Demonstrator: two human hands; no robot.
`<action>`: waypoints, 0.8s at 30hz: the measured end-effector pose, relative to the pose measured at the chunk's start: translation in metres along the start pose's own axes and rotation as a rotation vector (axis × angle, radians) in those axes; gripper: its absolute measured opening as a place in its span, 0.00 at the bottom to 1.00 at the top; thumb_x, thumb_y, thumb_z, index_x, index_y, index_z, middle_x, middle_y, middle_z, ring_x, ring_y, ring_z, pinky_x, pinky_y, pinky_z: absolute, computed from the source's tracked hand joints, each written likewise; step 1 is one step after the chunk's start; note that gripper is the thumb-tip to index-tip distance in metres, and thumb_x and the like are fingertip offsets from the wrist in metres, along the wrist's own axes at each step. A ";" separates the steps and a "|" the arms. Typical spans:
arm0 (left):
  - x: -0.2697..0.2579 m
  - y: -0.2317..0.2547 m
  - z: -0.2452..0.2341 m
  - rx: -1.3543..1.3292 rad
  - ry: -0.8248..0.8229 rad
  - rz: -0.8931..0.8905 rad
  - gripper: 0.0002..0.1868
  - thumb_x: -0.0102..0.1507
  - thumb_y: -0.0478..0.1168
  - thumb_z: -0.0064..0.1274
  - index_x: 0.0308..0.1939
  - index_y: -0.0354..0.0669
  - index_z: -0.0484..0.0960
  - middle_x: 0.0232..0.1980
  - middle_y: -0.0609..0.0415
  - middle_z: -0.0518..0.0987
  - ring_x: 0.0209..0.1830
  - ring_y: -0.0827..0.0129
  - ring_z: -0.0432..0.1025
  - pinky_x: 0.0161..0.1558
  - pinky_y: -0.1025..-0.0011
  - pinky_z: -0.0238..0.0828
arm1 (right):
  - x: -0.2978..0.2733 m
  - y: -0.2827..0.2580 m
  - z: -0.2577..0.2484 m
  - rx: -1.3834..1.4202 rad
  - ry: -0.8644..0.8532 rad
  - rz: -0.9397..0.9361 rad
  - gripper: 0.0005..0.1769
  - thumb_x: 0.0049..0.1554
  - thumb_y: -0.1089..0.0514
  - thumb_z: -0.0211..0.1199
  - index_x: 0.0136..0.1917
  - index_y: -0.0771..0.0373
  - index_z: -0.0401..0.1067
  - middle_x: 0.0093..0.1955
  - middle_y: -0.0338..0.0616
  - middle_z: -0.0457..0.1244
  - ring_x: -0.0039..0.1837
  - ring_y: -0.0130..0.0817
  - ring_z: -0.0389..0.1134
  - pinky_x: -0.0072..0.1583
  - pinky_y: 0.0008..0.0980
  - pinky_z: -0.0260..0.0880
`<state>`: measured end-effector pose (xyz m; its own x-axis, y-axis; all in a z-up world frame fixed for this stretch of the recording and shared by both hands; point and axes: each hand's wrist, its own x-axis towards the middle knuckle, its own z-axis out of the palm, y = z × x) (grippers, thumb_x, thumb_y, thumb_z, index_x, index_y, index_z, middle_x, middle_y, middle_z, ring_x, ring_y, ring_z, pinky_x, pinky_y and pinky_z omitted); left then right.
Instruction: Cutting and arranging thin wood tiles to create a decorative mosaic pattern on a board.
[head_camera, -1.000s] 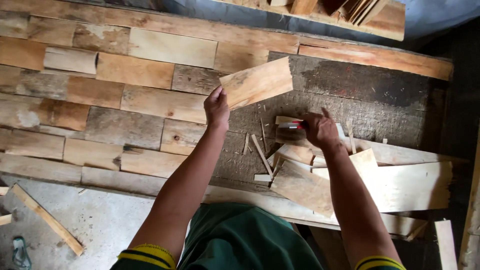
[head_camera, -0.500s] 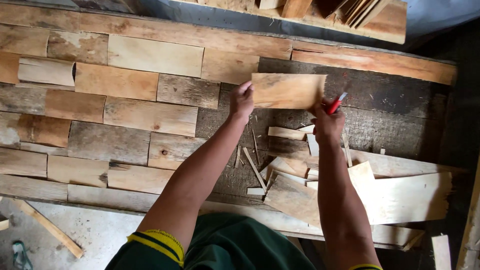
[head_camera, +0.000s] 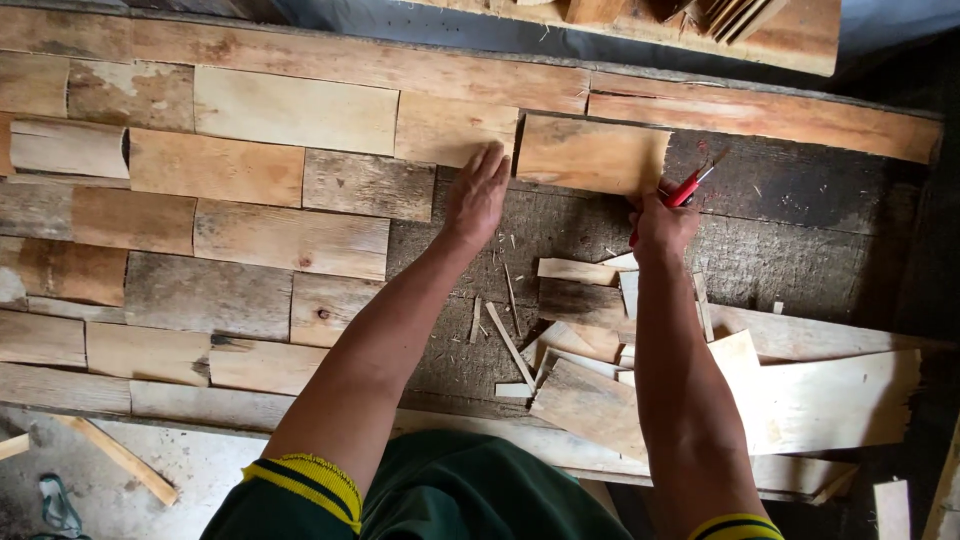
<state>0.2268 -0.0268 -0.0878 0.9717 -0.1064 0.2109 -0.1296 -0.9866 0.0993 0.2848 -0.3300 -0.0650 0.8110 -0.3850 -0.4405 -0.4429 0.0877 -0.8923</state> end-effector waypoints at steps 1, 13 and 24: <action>-0.002 -0.001 0.004 -0.001 -0.002 -0.002 0.18 0.67 0.27 0.47 0.60 0.34 0.79 0.72 0.41 0.71 0.74 0.55 0.64 0.76 0.63 0.58 | 0.001 0.000 0.002 -0.003 0.000 0.002 0.16 0.58 0.69 0.66 0.59 0.64 0.69 0.44 0.46 0.69 0.36 0.31 0.71 0.33 0.28 0.70; -0.003 -0.002 0.010 -0.009 -0.067 0.006 0.25 0.68 0.26 0.47 0.70 0.40 0.74 0.75 0.41 0.69 0.73 0.53 0.65 0.74 0.67 0.60 | -0.006 -0.012 0.016 -0.077 0.039 0.043 0.16 0.57 0.65 0.69 0.58 0.62 0.71 0.49 0.45 0.70 0.40 0.31 0.73 0.35 0.29 0.75; -0.001 -0.001 0.005 -0.049 -0.055 -0.002 0.27 0.65 0.24 0.48 0.68 0.43 0.76 0.74 0.44 0.69 0.73 0.54 0.65 0.71 0.66 0.63 | -0.004 -0.013 0.019 -0.341 0.127 -0.081 0.13 0.54 0.62 0.72 0.53 0.56 0.76 0.44 0.38 0.72 0.37 0.27 0.73 0.37 0.24 0.76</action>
<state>0.2272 -0.0259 -0.0933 0.9812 -0.1125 0.1571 -0.1359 -0.9797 0.1471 0.2947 -0.3122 -0.0538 0.8044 -0.4908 -0.3348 -0.4985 -0.2511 -0.8297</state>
